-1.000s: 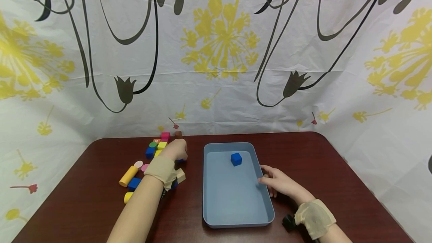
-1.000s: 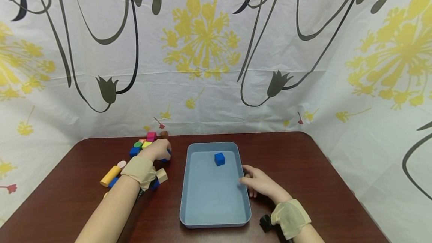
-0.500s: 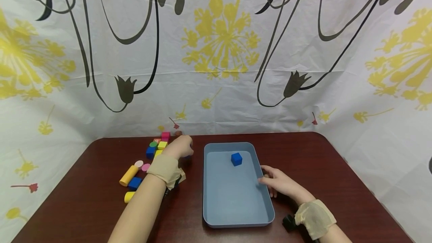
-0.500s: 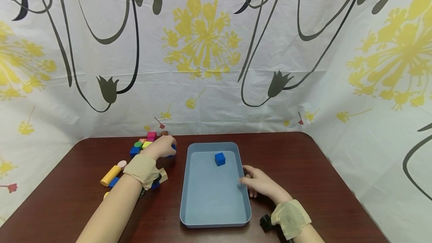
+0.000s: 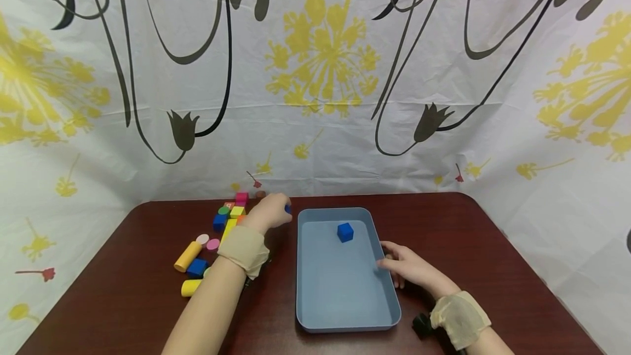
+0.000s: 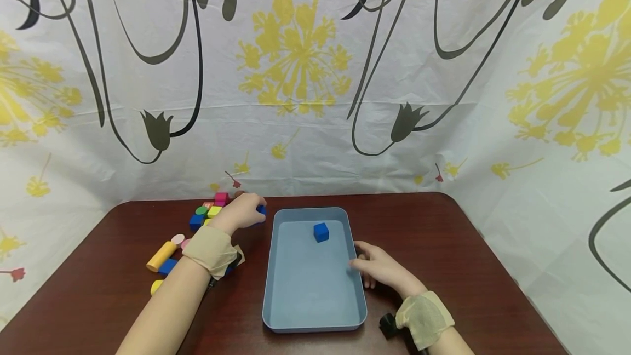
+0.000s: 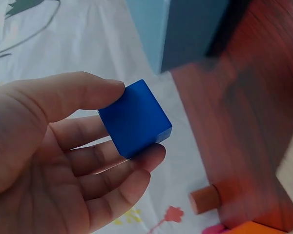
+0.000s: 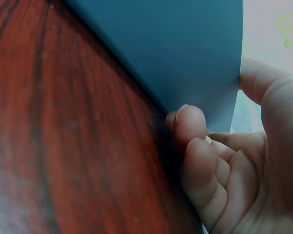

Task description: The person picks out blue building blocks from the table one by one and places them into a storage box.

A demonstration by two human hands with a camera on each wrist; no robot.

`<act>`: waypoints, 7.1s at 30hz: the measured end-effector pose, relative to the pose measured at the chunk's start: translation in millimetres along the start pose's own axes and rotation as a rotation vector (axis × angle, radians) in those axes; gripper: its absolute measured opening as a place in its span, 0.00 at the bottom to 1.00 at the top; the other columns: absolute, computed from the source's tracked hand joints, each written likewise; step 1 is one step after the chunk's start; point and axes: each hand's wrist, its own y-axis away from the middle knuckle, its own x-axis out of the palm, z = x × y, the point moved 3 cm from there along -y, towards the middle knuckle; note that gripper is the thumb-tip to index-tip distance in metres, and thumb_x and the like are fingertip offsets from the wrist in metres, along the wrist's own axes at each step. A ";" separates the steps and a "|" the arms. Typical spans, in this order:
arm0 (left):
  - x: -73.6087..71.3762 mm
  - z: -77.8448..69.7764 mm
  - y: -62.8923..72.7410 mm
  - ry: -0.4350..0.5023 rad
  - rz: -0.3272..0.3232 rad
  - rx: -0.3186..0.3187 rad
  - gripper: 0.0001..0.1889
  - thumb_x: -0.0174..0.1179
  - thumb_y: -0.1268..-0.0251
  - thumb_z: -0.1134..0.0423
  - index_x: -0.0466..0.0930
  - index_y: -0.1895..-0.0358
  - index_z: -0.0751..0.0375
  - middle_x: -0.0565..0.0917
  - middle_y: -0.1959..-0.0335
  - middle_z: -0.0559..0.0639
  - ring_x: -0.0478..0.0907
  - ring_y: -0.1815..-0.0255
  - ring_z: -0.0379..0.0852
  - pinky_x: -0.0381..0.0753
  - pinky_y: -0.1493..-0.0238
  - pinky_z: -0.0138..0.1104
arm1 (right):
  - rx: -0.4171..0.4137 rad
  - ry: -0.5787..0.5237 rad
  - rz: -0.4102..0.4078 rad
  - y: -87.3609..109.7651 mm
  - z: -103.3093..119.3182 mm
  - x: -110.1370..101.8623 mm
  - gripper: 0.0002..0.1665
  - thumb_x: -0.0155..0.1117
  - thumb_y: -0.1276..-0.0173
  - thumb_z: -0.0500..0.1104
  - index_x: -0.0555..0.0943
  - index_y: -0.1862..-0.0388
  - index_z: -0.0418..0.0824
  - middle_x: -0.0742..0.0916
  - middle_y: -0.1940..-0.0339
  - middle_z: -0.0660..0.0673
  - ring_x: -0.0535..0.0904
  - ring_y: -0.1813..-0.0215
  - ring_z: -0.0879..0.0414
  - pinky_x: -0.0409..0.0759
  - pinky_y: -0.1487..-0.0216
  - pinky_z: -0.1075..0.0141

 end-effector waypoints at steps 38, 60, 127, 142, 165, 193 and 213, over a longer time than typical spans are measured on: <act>32.4 -95.8 8.1 -0.077 -0.002 0.329 0.17 0.64 0.38 0.62 0.80 0.47 0.64 0.83 0.55 0.53 0.79 0.60 0.42 0.79 0.54 0.36 | 0.005 0.004 -0.001 2.8 10.1 0.8 0.36 0.56 0.29 0.39 0.56 0.30 0.23 0.76 0.84 0.40 0.74 0.86 0.45 0.77 0.82 0.54; 60.5 -121.1 13.5 -0.105 0.057 0.391 0.17 0.64 0.38 0.59 0.81 0.48 0.61 0.75 0.73 0.46 0.66 0.78 0.37 0.64 0.79 0.27 | 0.022 0.025 0.001 0.1 1.0 0.8 0.37 0.58 0.30 0.44 0.58 0.29 0.29 0.76 0.85 0.42 0.74 0.86 0.48 0.77 0.81 0.53; 115.5 -125.7 2.3 -0.205 0.082 0.373 0.16 0.67 0.45 0.66 0.82 0.51 0.60 0.82 0.67 0.47 0.70 0.74 0.37 0.70 0.71 0.27 | 0.011 0.022 0.010 0.5 0.3 -0.6 0.39 0.58 0.31 0.46 0.57 0.29 0.27 0.77 0.83 0.43 0.74 0.86 0.51 0.77 0.82 0.55; 101.6 -121.5 5.9 -0.156 0.091 0.374 0.23 0.70 0.45 0.59 0.80 0.45 0.61 0.83 0.53 0.48 0.75 0.67 0.36 0.77 0.62 0.28 | 0.014 0.018 0.009 -0.4 1.1 -1.0 0.39 0.59 0.31 0.46 0.58 0.29 0.28 0.77 0.84 0.42 0.74 0.86 0.50 0.77 0.82 0.54; 54.3 -133.5 24.0 -0.216 0.078 0.413 0.16 0.62 0.35 0.60 0.81 0.46 0.58 0.83 0.52 0.49 0.78 0.61 0.37 0.77 0.60 0.29 | 0.005 0.015 0.014 -0.5 0.0 -0.1 0.39 0.58 0.30 0.46 0.57 0.29 0.28 0.77 0.83 0.42 0.74 0.86 0.50 0.77 0.82 0.54; -20.9 -54.7 33.4 -0.199 -0.094 0.223 0.11 0.63 0.36 0.58 0.83 0.55 0.58 0.83 0.59 0.50 0.78 0.67 0.42 0.79 0.62 0.37 | 0.022 0.007 0.014 -0.6 -0.8 -0.9 0.40 0.59 0.31 0.45 0.56 0.29 0.25 0.77 0.85 0.43 0.73 0.86 0.51 0.77 0.82 0.55; -48.9 9.3 43.5 -0.125 -0.143 0.095 0.07 0.60 0.35 0.60 0.83 0.60 0.59 0.82 0.64 0.50 0.76 0.69 0.44 0.77 0.66 0.40 | 0.000 -0.001 0.017 -0.5 3.1 -1.0 0.40 0.59 0.31 0.44 0.56 0.29 0.25 0.76 0.84 0.43 0.74 0.86 0.50 0.77 0.83 0.55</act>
